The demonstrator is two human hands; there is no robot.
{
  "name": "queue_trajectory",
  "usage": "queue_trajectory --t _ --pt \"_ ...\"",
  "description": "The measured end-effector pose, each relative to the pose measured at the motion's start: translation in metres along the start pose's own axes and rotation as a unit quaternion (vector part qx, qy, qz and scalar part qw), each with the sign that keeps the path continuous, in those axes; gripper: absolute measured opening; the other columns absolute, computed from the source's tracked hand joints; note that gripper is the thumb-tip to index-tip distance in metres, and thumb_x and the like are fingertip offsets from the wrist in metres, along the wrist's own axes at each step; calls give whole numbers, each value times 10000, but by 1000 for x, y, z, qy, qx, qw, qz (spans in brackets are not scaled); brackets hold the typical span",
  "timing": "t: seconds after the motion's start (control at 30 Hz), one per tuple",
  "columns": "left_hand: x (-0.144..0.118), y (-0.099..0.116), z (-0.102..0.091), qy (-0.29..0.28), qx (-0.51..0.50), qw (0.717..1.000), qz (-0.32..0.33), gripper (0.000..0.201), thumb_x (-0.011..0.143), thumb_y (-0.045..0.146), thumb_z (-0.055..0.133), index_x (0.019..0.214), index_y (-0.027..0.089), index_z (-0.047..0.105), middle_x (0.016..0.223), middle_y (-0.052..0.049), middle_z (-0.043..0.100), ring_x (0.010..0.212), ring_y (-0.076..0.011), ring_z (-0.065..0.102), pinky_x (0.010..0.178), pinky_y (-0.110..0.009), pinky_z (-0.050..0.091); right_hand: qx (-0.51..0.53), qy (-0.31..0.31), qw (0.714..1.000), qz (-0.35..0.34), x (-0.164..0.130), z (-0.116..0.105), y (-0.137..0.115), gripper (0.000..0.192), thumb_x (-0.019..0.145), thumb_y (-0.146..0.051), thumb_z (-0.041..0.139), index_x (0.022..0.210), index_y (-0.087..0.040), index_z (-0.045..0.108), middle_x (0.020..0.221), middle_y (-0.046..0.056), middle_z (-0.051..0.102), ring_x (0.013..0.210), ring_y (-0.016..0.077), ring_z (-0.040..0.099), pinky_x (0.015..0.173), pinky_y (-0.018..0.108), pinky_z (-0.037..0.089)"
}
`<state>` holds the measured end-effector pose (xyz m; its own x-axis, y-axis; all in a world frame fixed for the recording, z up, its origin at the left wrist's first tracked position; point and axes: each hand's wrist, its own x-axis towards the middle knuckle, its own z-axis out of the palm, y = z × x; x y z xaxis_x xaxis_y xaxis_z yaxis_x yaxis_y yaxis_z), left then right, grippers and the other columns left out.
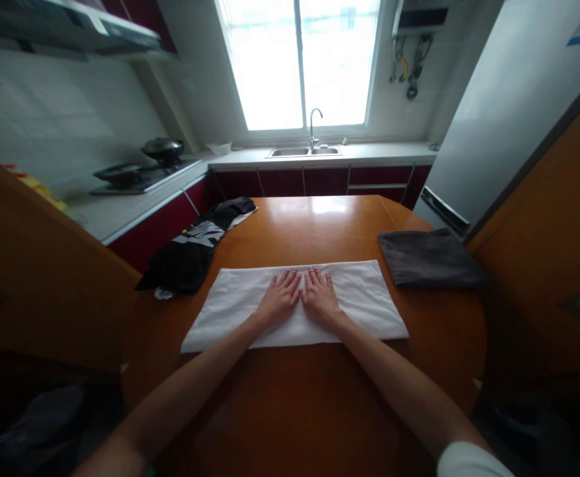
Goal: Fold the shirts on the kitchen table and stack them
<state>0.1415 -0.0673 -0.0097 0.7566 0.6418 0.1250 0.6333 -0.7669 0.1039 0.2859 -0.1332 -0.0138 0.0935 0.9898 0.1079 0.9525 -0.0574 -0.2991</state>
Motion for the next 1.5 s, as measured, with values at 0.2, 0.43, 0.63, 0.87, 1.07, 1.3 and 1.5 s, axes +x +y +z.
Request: queue_trajectory --t 0.2,0.43,0.63,0.87,1.07,1.3,1.5 --pt "-3 -18 -12 -10 19 1000 -21 559 1039 466 337 1550 247 396 1640 -69 286 1526 -305 219 1220 -546 182 -25 4 1000 1 -3 -17 44 638 1026 -462 293 1575 -137 311 1654 118 224 1543 253 142 1229 517 67" --pt "-22 -110 -18 -6 27 993 -112 597 1030 509 332 1567 249 355 1635 -99 302 1520 -341 220 1191 -592 185 -78 33 993 80 -13 -35 117 619 1030 -464 289 1553 -141 364 1642 134 266 1530 262 193 1228 492 111" --pt "-35 -161 -22 29 43 982 -182 591 1035 488 269 1526 203 435 1610 -145 345 1509 -367 240 1176 -652 154 -87 71 987 115 -13 -42 124 606 1023 -422 341 1514 -75 417 1614 187 313 1518 294 224 1223 508 98" --pt "-31 -46 -26 81 12 995 -63 564 1043 375 278 1535 129 407 1617 -168 317 1516 -326 243 1198 -576 224 -22 112 993 29 -41 -38 28 556 1001 -291 333 1498 -66 440 1628 160 288 1530 263 197 1233 480 124" --pt "-47 37 0 6 -17 998 54 561 1026 226 240 1567 113 337 1625 -130 301 1527 -261 227 1225 -507 237 4 27 998 -60 -73 -9 -27 592 991 -236 311 1555 -57 339 1610 161 322 1522 261 227 1234 481 141" --pt "-59 14 -6 2 37 999 20 550 1052 356 289 1566 171 350 1631 -93 294 1523 -286 233 1203 -541 267 -11 0 1000 -27 -77 -16 -6 626 1013 -375 344 1564 -77 322 1638 137 256 1530 246 201 1242 462 109" --pt "-90 -37 -11 1 53 998 -30 578 1046 448 312 1558 187 370 1628 -91 299 1513 -305 258 1185 -552 285 -54 4 998 34 -102 -34 49 647 1013 -422 335 1566 -86 318 1647 128 230 1535 239 182 1237 475 111"
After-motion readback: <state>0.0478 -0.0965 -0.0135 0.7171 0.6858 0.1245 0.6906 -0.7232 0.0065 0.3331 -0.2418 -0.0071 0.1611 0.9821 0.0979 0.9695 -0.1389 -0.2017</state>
